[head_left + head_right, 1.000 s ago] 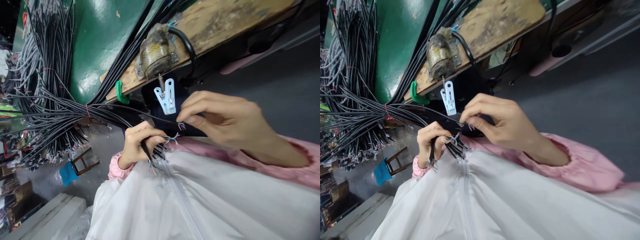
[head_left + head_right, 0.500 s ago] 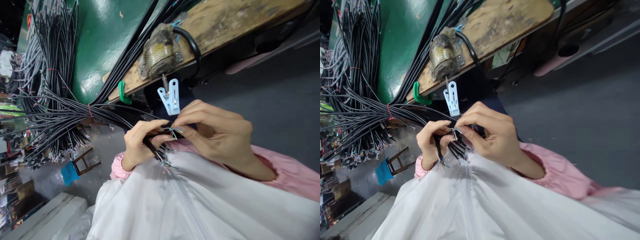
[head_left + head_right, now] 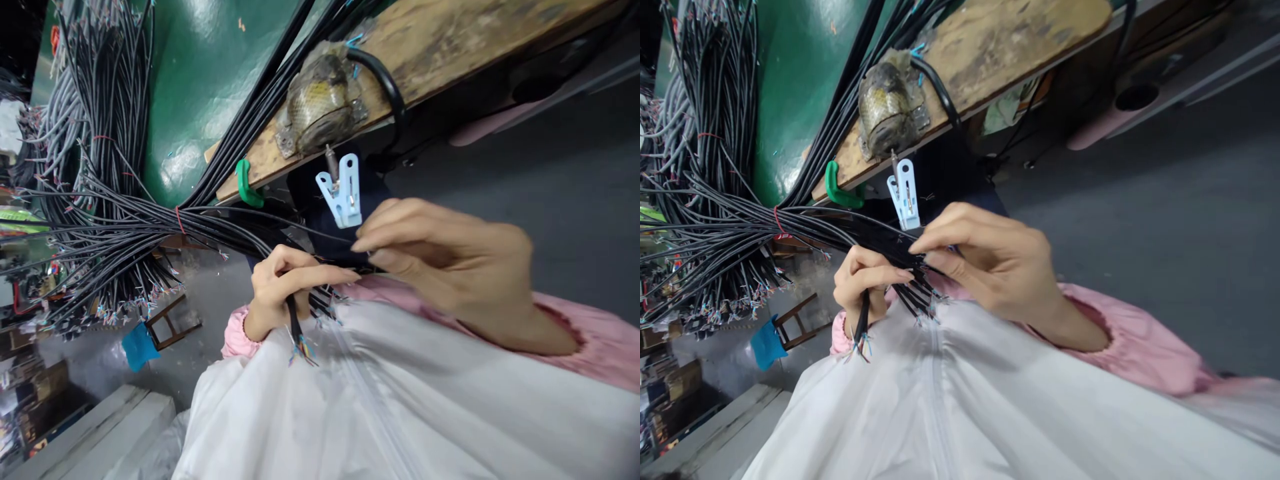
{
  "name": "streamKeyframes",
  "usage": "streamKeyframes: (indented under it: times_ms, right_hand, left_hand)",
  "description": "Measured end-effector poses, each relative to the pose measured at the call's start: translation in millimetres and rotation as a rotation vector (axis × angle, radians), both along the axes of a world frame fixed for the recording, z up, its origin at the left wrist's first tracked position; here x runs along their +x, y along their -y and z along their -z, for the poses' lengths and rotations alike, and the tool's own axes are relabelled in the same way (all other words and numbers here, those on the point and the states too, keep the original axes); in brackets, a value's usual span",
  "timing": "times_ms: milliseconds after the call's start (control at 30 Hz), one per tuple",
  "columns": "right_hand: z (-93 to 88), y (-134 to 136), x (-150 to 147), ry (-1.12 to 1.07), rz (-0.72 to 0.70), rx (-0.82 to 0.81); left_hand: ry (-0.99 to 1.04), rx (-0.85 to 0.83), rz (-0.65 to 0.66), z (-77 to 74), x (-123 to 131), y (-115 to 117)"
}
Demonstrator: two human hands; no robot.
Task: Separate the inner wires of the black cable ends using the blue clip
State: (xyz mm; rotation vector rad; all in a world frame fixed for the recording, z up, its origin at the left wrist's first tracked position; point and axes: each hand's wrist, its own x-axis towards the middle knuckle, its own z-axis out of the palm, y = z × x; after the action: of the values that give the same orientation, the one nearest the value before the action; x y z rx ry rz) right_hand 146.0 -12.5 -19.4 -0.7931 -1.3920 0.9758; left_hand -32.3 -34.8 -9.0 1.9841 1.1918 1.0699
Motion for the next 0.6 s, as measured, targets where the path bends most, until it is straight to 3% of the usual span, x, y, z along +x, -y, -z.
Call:
streamKeyframes:
  times_ms: [100,200,300,433,600]
  right_hand:
    - [2.9,2,-8,-0.075,-0.09,0.01]
    - [2.5,1,-8,-0.095,-0.089,0.009]
    - [-0.6,-3,-1,-0.004,-0.146,0.002]
    - [-3.9,-13,14,0.119,-0.33,-0.039]
    - [-8.8,-21,25,0.222,-0.442,-0.037]
  left_hand:
    - [0.104,0.148,-0.001,3.3,6,-6]
    - [0.161,0.209,0.007,0.8,6,-12]
    - [0.071,0.079,0.115,-8.4,-2,-16]
    - [0.036,-0.076,0.28,-18.4,-12,-19]
    - [0.173,-0.167,0.2,-15.8,-2,-19]
